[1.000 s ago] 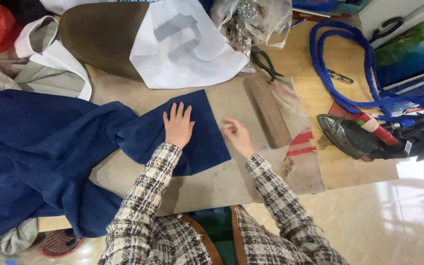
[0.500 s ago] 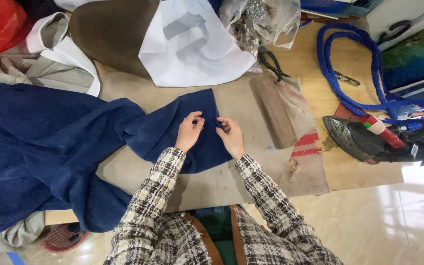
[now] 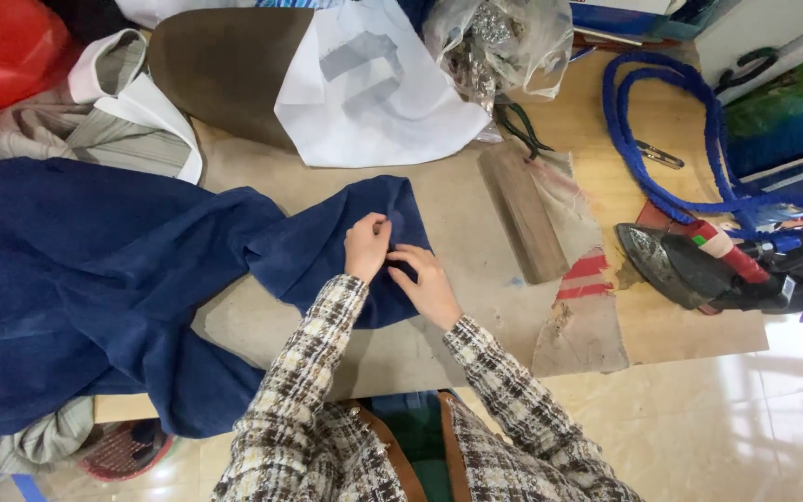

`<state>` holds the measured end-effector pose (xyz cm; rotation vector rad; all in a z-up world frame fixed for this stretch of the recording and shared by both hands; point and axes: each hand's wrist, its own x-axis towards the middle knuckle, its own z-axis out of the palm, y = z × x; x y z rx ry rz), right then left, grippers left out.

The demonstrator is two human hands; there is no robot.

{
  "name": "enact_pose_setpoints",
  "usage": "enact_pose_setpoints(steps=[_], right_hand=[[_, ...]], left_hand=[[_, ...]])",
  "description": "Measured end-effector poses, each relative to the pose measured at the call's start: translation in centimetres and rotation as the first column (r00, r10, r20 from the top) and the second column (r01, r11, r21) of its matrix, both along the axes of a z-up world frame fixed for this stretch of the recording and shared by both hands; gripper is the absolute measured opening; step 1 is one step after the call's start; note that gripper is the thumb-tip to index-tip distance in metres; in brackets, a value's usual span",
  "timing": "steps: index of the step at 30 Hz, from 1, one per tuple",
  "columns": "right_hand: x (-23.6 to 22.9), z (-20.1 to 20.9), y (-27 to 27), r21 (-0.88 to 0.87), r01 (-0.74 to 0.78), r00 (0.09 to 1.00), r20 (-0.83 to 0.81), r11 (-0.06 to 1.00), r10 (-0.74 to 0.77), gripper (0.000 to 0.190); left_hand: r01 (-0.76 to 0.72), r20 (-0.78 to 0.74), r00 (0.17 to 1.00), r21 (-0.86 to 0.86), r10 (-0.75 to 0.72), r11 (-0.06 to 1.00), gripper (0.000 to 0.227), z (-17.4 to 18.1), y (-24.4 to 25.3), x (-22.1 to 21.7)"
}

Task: The person irons a dark blue garment using a white cloth as a protective layer. They then fold the garment and use a small blade tool to cut a section of the fabric.

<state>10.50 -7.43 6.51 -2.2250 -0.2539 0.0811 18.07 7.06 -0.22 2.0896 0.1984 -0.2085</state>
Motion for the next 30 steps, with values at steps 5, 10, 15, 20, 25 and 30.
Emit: enact_pose_setpoints(steps=[5, 10, 15, 20, 25, 30], right_hand=[[2.2, -1.0, -3.4, 0.048, 0.135, 0.984, 0.111, 0.990, -0.140, 0.017], [6.9, -4.9, -4.5, 0.036, 0.204, 0.972, -0.124, 0.978, -0.198, 0.040], [10.4, -10.5, -4.8, 0.005, 0.224, 0.947, -0.239, 0.975, -0.216, 0.054], [8.3, -5.3, -2.4, 0.163, 0.268, 0.933, -0.291, 0.950, -0.213, 0.017], [5.6, 2.9, -1.4, 0.569, 0.286, 0.873, -0.486, 0.771, 0.034, 0.017], [6.7, 2.4, -2.0, 0.644, 0.265, 0.872, -0.477, 0.718, 0.106, 0.020]], left_hand=[[-0.169, 0.000, 0.985, -0.229, 0.173, 0.959, 0.033, 2.8, 3.5, -3.6], [-0.270, -0.033, 0.962, -0.289, 0.272, 0.919, 0.034, 2.0, 5.4, -6.2], [-0.312, -0.057, 0.947, -0.385, 0.315, 0.869, 0.035, 0.2, 5.6, -6.5], [-0.280, -0.059, 0.953, -0.552, 0.298, 0.786, 0.038, -6.4, 5.4, -5.4], [-0.296, -0.122, 0.945, -0.708, 0.302, 0.641, 0.031, 4.4, 6.6, -8.9], [-0.283, -0.140, 0.947, -0.786, 0.288, 0.549, 0.027, 9.4, 8.6, -10.7]])
